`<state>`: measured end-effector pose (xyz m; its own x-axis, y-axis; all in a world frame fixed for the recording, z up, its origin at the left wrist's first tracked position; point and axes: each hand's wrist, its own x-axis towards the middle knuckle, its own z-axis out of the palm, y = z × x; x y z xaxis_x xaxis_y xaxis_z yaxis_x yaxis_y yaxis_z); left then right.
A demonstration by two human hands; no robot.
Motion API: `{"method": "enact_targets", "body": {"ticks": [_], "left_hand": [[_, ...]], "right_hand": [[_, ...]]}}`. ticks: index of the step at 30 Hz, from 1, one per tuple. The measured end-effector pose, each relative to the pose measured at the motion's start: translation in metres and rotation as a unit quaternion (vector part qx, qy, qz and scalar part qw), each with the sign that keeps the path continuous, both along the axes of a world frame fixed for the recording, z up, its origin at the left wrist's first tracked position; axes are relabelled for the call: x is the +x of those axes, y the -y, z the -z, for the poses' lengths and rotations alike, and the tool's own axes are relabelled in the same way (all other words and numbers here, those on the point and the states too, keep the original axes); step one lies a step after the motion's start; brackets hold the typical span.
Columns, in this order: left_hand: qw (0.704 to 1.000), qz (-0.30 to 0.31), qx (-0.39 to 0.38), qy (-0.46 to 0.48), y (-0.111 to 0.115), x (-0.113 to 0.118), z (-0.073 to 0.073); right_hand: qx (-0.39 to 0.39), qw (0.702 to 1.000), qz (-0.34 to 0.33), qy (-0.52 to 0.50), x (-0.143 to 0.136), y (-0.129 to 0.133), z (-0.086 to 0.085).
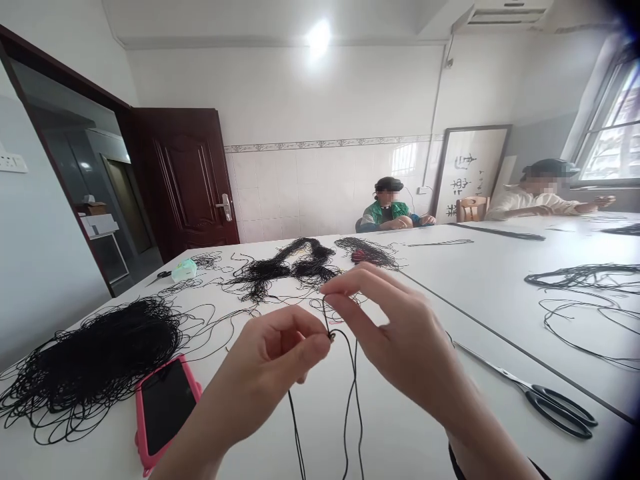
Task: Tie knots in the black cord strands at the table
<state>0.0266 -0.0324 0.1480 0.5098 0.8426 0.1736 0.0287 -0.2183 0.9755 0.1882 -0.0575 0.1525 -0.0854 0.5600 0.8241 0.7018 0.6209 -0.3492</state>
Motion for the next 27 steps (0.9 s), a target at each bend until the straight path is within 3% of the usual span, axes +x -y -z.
{"method": "enact_targets", "body": {"ticks": [3,6,9,16,22,25,27], "left_hand": [[0.993,0.063,-0.058,0.084,-0.005,-0.003,0.001],[0.983,0.053,-0.088,0.154,-0.009,-0.003,0.002],[0.979,0.026,-0.094,0.182,-0.010,-0.001,0.002],[0.980,-0.042,-0.063,0.183,-0.008,0.001,0.005],[0.984,-0.143,0.018,0.108,-0.003,0.007,0.006],[0.974,-0.204,0.062,0.069,0.001,0.010,0.006],[0.975,-0.203,0.062,0.065,0.001,0.010,0.007]], "right_hand": [[-0.139,0.981,-0.091,-0.104,0.001,-0.011,-0.001],[-0.227,0.944,-0.173,-0.164,0.001,-0.013,-0.001],[-0.250,0.927,-0.205,-0.192,-0.002,-0.011,0.000],[-0.242,0.931,-0.186,-0.202,-0.008,-0.007,0.001],[-0.197,0.966,-0.070,-0.153,-0.012,-0.004,-0.001],[-0.191,0.970,-0.078,-0.132,-0.013,-0.004,-0.001],[-0.193,0.969,-0.094,-0.124,-0.013,-0.003,-0.001]]}}
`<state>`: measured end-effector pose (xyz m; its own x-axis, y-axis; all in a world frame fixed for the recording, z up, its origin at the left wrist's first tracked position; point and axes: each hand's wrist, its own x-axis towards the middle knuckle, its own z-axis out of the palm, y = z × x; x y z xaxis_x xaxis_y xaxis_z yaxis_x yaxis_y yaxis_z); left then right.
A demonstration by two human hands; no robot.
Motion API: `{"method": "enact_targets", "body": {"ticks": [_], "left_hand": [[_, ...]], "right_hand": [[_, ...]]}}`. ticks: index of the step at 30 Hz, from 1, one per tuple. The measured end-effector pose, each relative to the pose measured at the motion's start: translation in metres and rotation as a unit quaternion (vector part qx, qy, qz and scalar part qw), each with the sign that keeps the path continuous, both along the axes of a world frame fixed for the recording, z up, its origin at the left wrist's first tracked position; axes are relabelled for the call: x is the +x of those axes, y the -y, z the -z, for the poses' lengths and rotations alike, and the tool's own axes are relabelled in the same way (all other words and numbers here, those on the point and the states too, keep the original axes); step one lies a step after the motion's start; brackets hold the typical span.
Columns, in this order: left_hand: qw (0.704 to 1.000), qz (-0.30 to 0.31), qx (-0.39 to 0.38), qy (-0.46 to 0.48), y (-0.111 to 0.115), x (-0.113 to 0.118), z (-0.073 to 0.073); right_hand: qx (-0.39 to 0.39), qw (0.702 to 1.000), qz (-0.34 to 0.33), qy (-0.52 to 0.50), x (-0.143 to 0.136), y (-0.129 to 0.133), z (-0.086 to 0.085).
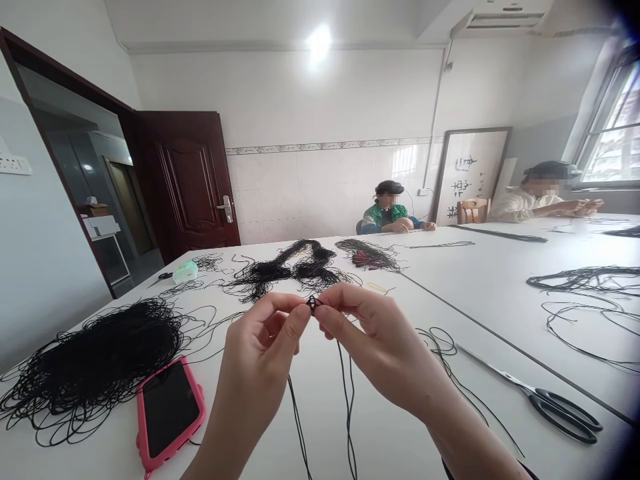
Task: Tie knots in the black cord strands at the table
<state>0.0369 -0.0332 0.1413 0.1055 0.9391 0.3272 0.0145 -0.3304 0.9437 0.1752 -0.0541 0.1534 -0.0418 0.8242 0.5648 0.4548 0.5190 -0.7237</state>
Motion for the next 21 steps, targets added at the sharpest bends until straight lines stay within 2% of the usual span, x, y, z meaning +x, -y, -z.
{"method": "enact_targets", "body": {"ticks": [4,6,10,13,15,18,19,21], "left_hand": [[0.998,0.052,0.008,0.015,-0.007,-0.002,0.005],[0.998,0.059,0.017,0.019,-0.009,-0.003,0.007],[0.992,0.095,-0.023,0.078,-0.008,-0.003,0.007],[0.970,0.148,-0.090,0.171,-0.005,-0.002,0.004],[0.946,0.180,-0.130,0.237,-0.003,0.001,0.003],[0.922,0.203,-0.153,0.291,-0.003,0.005,0.004],[0.924,0.200,-0.150,0.288,-0.003,0.006,0.005],[0.945,0.174,-0.117,0.251,-0.004,0.006,0.005]], "right_hand": [[-0.004,1.000,0.003,0.001,0.001,0.001,-0.001],[-0.008,1.000,0.015,0.001,0.003,0.001,-0.001],[-0.001,0.998,0.055,0.006,0.002,-0.002,0.002],[0.088,0.989,0.120,-0.005,-0.002,-0.007,0.009],[0.220,0.958,0.180,0.030,-0.005,-0.009,0.014],[0.395,0.873,0.235,0.161,-0.007,-0.009,0.019],[0.425,0.850,0.240,0.198,-0.007,-0.009,0.021],[0.446,0.830,0.234,0.241,-0.006,-0.009,0.022]]}}
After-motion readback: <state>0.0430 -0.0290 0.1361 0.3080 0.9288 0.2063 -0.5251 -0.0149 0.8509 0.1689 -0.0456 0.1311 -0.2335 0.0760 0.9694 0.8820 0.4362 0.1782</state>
